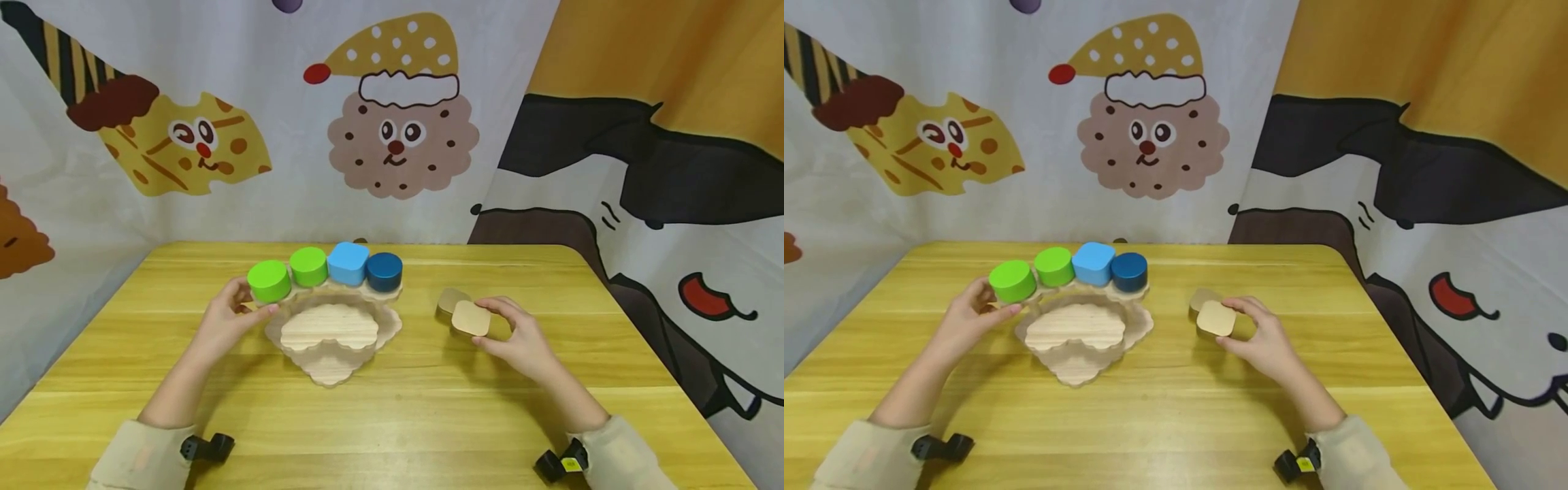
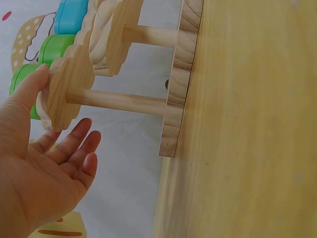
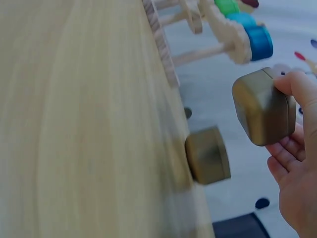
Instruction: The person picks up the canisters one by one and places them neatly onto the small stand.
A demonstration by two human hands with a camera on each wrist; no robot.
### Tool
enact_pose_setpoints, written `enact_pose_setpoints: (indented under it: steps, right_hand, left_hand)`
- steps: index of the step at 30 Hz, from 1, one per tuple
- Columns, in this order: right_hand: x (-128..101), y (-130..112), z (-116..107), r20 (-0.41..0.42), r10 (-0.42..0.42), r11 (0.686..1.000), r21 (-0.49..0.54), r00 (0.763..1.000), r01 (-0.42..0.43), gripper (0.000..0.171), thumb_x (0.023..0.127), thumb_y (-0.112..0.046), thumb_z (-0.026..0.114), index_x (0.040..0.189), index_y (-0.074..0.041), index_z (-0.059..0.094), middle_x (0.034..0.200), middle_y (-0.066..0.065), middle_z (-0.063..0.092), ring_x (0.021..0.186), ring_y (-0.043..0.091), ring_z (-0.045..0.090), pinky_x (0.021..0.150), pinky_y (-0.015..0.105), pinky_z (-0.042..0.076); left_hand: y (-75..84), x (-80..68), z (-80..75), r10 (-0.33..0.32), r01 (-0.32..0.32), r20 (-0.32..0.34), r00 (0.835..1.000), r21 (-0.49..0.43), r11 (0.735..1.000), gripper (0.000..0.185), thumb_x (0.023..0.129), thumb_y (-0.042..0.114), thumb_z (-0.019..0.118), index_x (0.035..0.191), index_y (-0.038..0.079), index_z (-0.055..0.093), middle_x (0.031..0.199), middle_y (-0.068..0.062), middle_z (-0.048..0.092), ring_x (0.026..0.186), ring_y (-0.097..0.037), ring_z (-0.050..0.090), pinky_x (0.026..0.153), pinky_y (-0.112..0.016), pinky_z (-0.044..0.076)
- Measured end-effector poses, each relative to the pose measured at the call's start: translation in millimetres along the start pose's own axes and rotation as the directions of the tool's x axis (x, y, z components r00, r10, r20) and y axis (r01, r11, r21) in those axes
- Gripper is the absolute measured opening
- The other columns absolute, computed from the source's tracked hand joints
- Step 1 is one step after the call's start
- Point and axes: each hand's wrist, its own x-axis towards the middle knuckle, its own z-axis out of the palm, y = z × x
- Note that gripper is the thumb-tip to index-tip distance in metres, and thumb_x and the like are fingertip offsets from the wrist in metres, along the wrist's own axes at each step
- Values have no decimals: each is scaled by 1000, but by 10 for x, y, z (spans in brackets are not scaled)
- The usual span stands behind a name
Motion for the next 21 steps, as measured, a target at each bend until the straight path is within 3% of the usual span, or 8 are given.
enact_pose_setpoints:
  steps: [5, 12, 17, 21]
  right_hand:
    - [8, -210, 77, 22, -12, 997, 73, 1000, 10, 58, 73, -9, 84, 126, -9, 59, 124, 3, 55, 118, 20, 47, 105, 40, 31]
    - [33, -751, 231, 67, -67, 992, 115, 995, 59, 56, 70, 5, 81, 121, 4, 58, 119, 13, 58, 110, 21, 50, 99, 23, 34]
    - [53, -901, 367, 93, -96, 988, 128, 991, 84, 56, 68, 6, 83, 119, 5, 60, 117, 13, 59, 107, 21, 51, 91, 31, 42]
    - [81, -962, 468, 100, -120, 983, 149, 988, 104, 57, 66, 6, 83, 118, 5, 60, 116, 13, 60, 110, 22, 52, 95, 46, 41]
  left_hand:
    - [-11, 8, 6, 12, -12, -2, 1000, 4, 1000, 58, 88, 23, 72, 131, -2, 45, 108, -15, 59, 94, -14, 51, 74, -21, 42]
    - [-32, 16, 12, 21, -21, 4, 1000, -2, 1000, 57, 88, 23, 72, 131, -2, 45, 107, -14, 59, 94, -14, 51, 74, -21, 42]
    - [-33, 16, 12, 21, -20, 5, 1000, -4, 1000, 58, 88, 24, 72, 132, -2, 44, 108, -14, 59, 94, -14, 51, 73, -21, 42]
    - [-37, 13, 11, 21, -21, 1, 1000, -9, 1000, 57, 88, 23, 72, 132, -2, 45, 107, -14, 59, 94, -14, 51, 73, -21, 42]
